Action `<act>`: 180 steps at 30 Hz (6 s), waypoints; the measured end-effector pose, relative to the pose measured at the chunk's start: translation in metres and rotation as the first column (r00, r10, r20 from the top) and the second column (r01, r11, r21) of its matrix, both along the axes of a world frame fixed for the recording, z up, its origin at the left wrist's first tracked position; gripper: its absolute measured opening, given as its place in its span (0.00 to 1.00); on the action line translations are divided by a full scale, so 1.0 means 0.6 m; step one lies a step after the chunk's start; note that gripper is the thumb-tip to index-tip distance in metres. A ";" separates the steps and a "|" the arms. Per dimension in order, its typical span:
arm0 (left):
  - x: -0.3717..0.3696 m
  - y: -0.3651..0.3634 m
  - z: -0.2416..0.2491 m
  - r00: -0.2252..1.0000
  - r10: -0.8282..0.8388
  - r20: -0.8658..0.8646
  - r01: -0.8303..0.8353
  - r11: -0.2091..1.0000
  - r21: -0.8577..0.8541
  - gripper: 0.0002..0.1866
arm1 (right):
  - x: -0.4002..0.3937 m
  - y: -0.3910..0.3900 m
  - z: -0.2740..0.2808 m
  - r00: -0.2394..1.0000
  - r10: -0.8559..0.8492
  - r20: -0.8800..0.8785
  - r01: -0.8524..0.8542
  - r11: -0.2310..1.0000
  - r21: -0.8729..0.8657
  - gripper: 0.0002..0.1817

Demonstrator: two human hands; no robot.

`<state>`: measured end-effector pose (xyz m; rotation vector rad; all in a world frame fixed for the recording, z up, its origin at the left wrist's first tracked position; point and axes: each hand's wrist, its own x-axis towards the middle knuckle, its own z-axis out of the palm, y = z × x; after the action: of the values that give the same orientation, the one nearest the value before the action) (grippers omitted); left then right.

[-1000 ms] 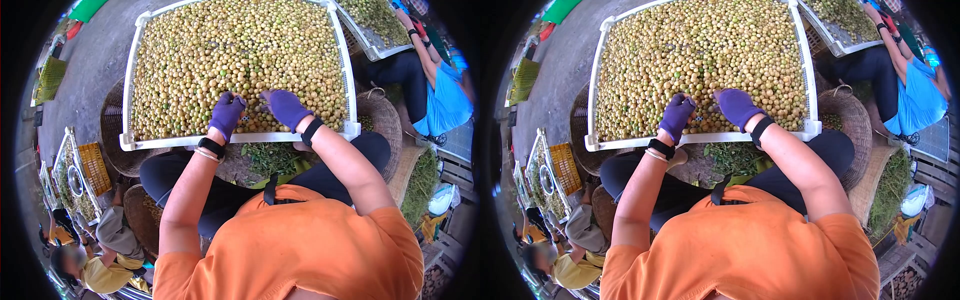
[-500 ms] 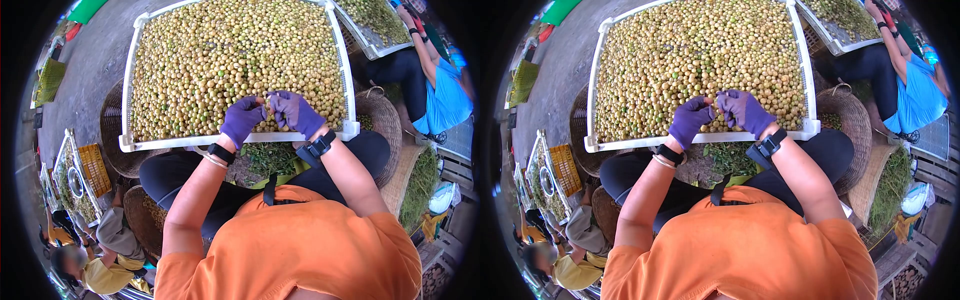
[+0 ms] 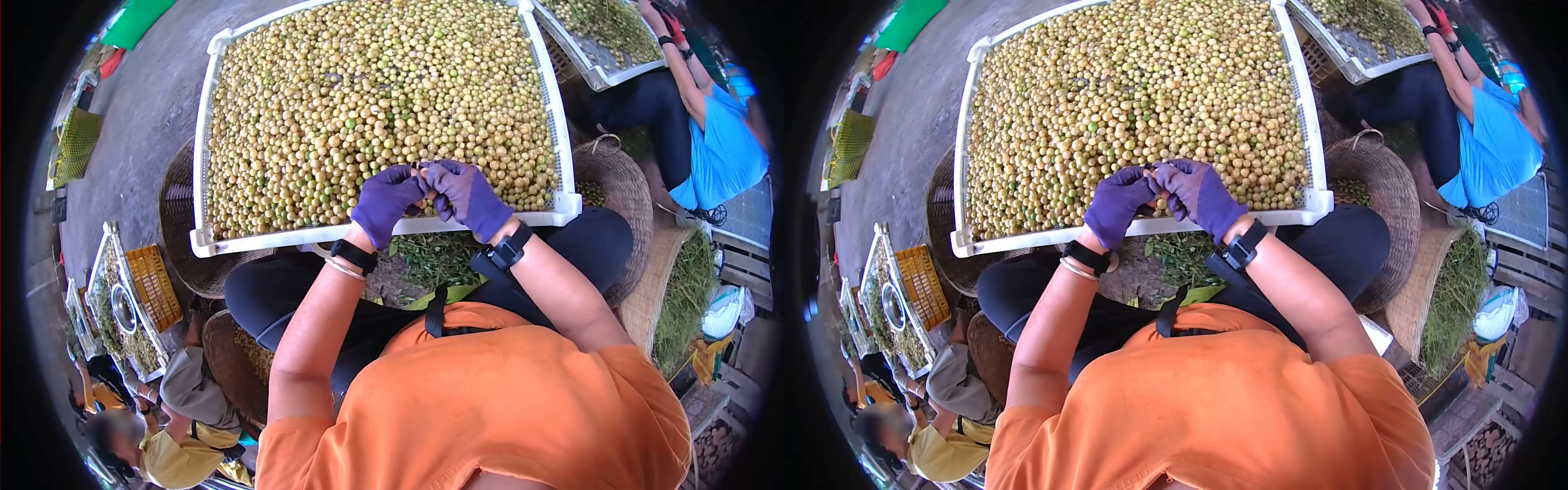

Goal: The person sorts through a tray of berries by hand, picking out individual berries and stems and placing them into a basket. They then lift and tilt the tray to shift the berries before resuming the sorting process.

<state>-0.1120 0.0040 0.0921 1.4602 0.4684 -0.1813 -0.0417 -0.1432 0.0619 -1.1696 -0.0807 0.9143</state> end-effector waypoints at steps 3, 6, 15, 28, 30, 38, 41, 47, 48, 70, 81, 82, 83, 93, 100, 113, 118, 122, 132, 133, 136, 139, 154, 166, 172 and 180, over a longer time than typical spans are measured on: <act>-0.001 0.005 -0.002 0.999 -0.034 -0.036 0.031 0.997 -0.073 0.10 | -0.011 0.002 -0.006 0.998 -0.063 -0.016 0.063 0.998 0.010 0.15; -0.004 0.003 -0.012 0.998 -0.047 -0.048 0.044 0.998 -0.053 0.12 | -0.014 0.007 -0.006 0.996 -0.042 0.084 0.053 0.989 -0.138 0.14; -0.007 -0.006 -0.024 0.999 -0.051 -0.016 0.050 0.997 -0.059 0.09 | -0.010 -0.007 -0.003 0.994 0.011 0.113 0.011 0.981 -0.196 0.15; -0.006 -0.020 -0.049 0.970 0.221 0.106 -0.180 0.936 -0.302 0.04 | -0.020 0.010 0.003 0.981 -0.155 0.115 0.155 0.988 0.011 0.14; -0.002 -0.019 -0.051 0.965 0.207 0.164 -0.137 0.923 -0.359 0.04 | -0.013 0.006 0.010 0.966 -0.227 -0.127 0.242 0.963 0.117 0.13; -0.002 -0.006 -0.020 0.961 0.256 -0.109 -0.241 0.571 -0.784 0.20 | 0.026 -0.017 0.006 0.958 -0.285 0.028 0.279 0.950 0.139 0.12; 0.001 -0.004 -0.032 0.968 0.212 -0.138 -0.228 0.500 -0.835 0.22 | 0.030 -0.029 0.035 0.968 -0.135 0.213 0.160 0.982 -0.103 0.11; -0.004 0.050 -0.026 0.982 0.163 -0.093 -0.171 0.982 -0.079 0.16 | 0.000 -0.039 0.015 0.468 0.267 0.842 0.064 0.940 -0.334 0.12; -0.005 0.065 -0.013 0.983 0.133 -0.128 -0.110 0.979 0.173 0.15 | -0.004 -0.038 0.010 0.334 0.294 0.896 0.108 0.932 -0.346 0.12; -0.007 0.065 -0.012 0.772 -0.275 -0.573 0.613 0.087 0.785 0.16 | 0.067 -0.035 -0.015 0.192 0.574 0.796 0.217 0.766 -0.605 0.10; -0.017 0.101 -0.037 0.989 -0.049 -0.143 0.151 0.287 0.946 0.18 | 0.014 0.064 -0.047 -0.085 0.708 0.701 0.154 0.704 -0.693 0.07; -0.021 0.111 -0.045 1.000 -0.025 -0.014 0.021 0.296 0.955 0.19 | 0.015 0.062 -0.050 -0.083 0.709 0.700 0.172 0.702 -0.691 0.07; -0.018 0.111 -0.035 0.994 -0.111 0.021 0.000 0.179 0.984 0.20 | 0.018 0.055 -0.054 -0.097 0.656 0.749 0.198 0.750 -0.631 0.06; 0.033 0.078 -0.052 0.965 -0.228 -0.131 0.167 0.149 0.975 0.11 | 0.056 -0.024 -0.021 0.385 0.443 0.810 0.231 0.803 -0.549 0.14; 0.022 0.046 -0.014 0.998 -0.044 -0.054 0.051 0.990 0.131 0.14 | 0.033 -0.024 0.025 0.675 0.168 0.718 0.083 0.950 -0.300 0.19; 0.017 0.102 -0.006 0.939 -0.157 -0.307 0.327 0.123 0.937 0.12 | 0.022 -0.022 0.004 0.393 0.421 0.817 0.072 0.872 -0.484 0.15; 0.031 0.077 -0.022 0.822 -0.225 -0.524 0.511 -0.118 0.852 0.12 | 0.018 -0.014 0.019 0.398 0.422 0.815 0.079 0.869 -0.489 0.15; 0.030 0.061 -0.032 0.819 -0.292 -0.493 0.495 -0.073 0.866 0.11 | 0.028 -0.004 0.011 0.370 0.442 0.817 0.089 0.858 -0.505 0.15; 0.032 0.099 -0.049 0.962 -0.163 -0.219 0.273 0.586 0.763 0.11 | 0.044 -0.018 0.003 0.453 0.468 0.759 0.065 0.832 -0.551 0.14; 0.027 0.119 -0.056 0.980 -0.137 -0.146 0.198 0.758 0.621 0.11 | 0.045 -0.014 -0.001 0.406 0.431 0.806 0.071 0.864 -0.498 0.13; 0.005 0.112 0.000 0.987 0.037 -0.158 0.020 0.938 0.346 0.12 | 0.040 0.018 -0.018 0.255 0.387 0.886 0.052 0.910 -0.412 0.10; -0.017 0.113 0.020 0.973 0.008 -0.229 0.037 0.981 0.190 0.14 | 0.022 0.057 -0.026 0.048 0.480 0.876 0.042 0.875 -0.482 0.06; -0.011 0.058 -0.039 0.799 -0.326 -0.505 0.522 -0.042 0.852 0.09 | 0.069 0.025 -0.018 0.585 0.433 0.686 -0.072 0.870 -0.488 0.15; -0.001 0.094 0.003 0.954 -0.048 -0.296 0.163 0.912 0.377 0.10 | 0.020 0.038 -0.040 -0.147 0.717 0.681 0.084 0.695 -0.714 0.05; -0.002 0.126 0.009 0.983 0.159 -0.086 -0.179 0.931 -0.317 0.07 | 0.019 0.027 -0.021 -0.221 0.737 0.639 0.116 0.670 -0.733 0.08; 0.074 0.052 -0.050 0.875 -0.382 -0.298 0.351 0.075 0.933 0.10 | 0.020 0.027 -0.043 -0.176 0.818 0.547 0.211 0.574 -0.791 0.06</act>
<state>-0.0674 0.0351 0.0620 2.9452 0.0987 -0.2891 -0.0299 -0.1270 0.0364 -2.5361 -1.6582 0.2009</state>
